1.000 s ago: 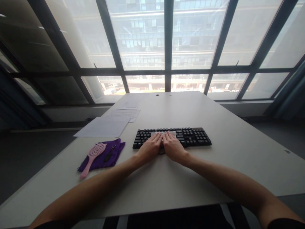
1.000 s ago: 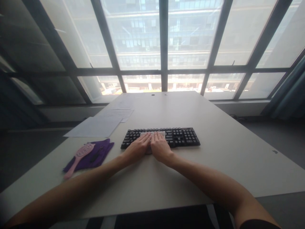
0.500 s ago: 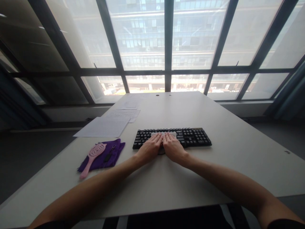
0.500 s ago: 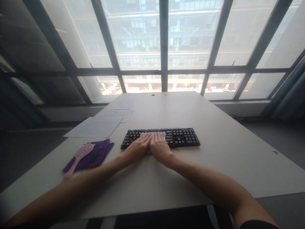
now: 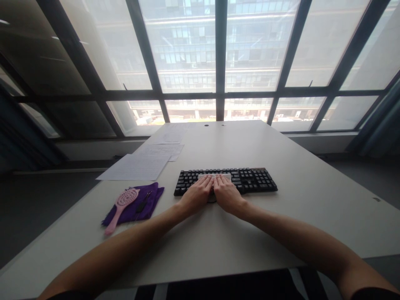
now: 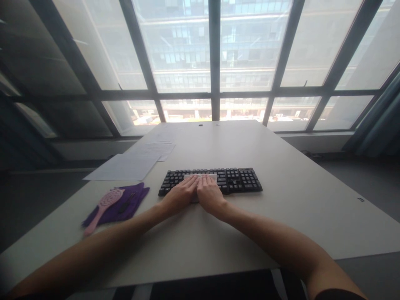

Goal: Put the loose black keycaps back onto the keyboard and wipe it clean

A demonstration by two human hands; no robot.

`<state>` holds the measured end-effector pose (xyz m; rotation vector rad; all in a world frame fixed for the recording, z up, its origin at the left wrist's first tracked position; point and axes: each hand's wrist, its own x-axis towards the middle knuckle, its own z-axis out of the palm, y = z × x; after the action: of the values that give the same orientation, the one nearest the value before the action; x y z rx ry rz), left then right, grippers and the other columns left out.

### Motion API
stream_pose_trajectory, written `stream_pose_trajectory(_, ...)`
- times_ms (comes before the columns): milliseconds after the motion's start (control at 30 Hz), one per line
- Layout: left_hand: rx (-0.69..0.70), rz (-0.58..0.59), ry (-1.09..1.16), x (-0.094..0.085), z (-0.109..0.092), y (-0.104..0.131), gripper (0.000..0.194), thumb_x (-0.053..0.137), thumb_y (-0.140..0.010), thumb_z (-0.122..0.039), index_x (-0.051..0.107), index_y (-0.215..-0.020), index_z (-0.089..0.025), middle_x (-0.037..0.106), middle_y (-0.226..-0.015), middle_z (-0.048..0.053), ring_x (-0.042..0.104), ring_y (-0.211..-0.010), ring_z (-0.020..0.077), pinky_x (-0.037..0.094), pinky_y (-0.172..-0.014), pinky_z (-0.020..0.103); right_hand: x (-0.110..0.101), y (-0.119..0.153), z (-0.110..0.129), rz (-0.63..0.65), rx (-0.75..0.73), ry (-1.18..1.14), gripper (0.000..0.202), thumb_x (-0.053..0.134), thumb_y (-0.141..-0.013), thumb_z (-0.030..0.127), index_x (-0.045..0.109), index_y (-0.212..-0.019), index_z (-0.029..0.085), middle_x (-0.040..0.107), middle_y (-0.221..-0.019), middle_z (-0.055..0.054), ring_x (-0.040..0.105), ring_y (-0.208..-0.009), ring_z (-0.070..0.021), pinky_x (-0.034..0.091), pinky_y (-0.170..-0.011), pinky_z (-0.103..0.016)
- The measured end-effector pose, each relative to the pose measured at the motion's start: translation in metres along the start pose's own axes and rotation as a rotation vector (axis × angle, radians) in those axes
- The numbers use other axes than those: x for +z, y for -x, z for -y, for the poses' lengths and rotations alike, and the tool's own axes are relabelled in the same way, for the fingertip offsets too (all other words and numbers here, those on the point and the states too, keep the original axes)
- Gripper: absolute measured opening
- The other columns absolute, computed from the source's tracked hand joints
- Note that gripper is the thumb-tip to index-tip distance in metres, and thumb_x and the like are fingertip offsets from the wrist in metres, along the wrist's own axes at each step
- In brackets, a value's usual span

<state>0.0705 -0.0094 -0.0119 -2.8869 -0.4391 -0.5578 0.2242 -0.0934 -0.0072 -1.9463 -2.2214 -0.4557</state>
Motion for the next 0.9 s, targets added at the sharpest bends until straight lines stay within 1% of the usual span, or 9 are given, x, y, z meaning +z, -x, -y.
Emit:
stream_pose_trajectory(167, -0.006, -0.006, 0.016, 0.000, 0.000, 0.000, 0.052, 0.044, -0.091, -0.004, 0.051, -0.143, -0.003, 0.055, -0.147, 0.023, 0.051, -0.141, 0.0281, 0.041, -0.120, 0.046, -0.001, 0.000, 0.001, 0.013, 0.004, 0.010, 0.051, 0.040, -0.095, 0.008, 0.052, -0.143, -0.006, 0.051, -0.147, -0.029, 0.049, -0.140, -0.0319, 0.037, -0.118, -0.042)
stream_pose_trajectory(367, 0.014, -0.022, 0.005, -0.007, -0.002, -0.002, 0.044, 0.049, -0.092, -0.003, 0.057, -0.136, -0.004, 0.062, -0.140, 0.021, 0.058, -0.134, 0.0267, 0.045, -0.117, 0.042, -0.009, 0.003, 0.007, 0.033, 0.013, 0.032, 0.050, 0.042, -0.095, 0.007, 0.054, -0.141, -0.008, 0.054, -0.143, -0.032, 0.053, -0.136, -0.0324, 0.040, -0.115, -0.042)
stream_pose_trajectory(633, 0.041, -0.050, 0.051, -0.012, -0.003, -0.002, 0.037, 0.057, -0.094, -0.005, 0.063, -0.130, -0.009, 0.068, -0.134, 0.016, 0.063, -0.128, 0.0248, 0.051, -0.111, 0.039, -0.028, 0.006, 0.017, 0.138, 0.054, 0.034, 0.047, 0.041, -0.097, 0.006, 0.055, -0.139, -0.009, 0.055, -0.141, -0.033, 0.055, -0.135, -0.0343, 0.045, -0.110, -0.041)
stream_pose_trajectory(767, 0.049, -0.048, 0.088, -0.015, -0.004, -0.002, 0.035, 0.059, -0.095, -0.009, 0.063, -0.130, -0.014, 0.069, -0.132, 0.012, 0.064, -0.127, 0.0233, 0.052, -0.110, 0.038, -0.037, 0.007, 0.022, 0.197, 0.102, 0.008, 0.045, 0.040, -0.097, 0.006, 0.057, -0.137, -0.009, 0.059, -0.137, -0.033, 0.057, -0.133, -0.0339, 0.046, -0.108, -0.040)
stream_pose_trajectory(900, 0.061, -0.082, 0.149, -0.019, -0.007, -0.003, 0.034, 0.059, -0.095, -0.011, 0.064, -0.129, -0.016, 0.071, -0.128, 0.010, 0.065, -0.124, 0.0221, 0.053, -0.109, 0.037, -0.046, 0.009, 0.024, 0.225, 0.183, -0.056, 0.044, 0.040, -0.097, 0.006, 0.060, -0.134, -0.007, 0.063, -0.133, -0.029, 0.059, -0.130, -0.0322, 0.049, -0.104, -0.038)
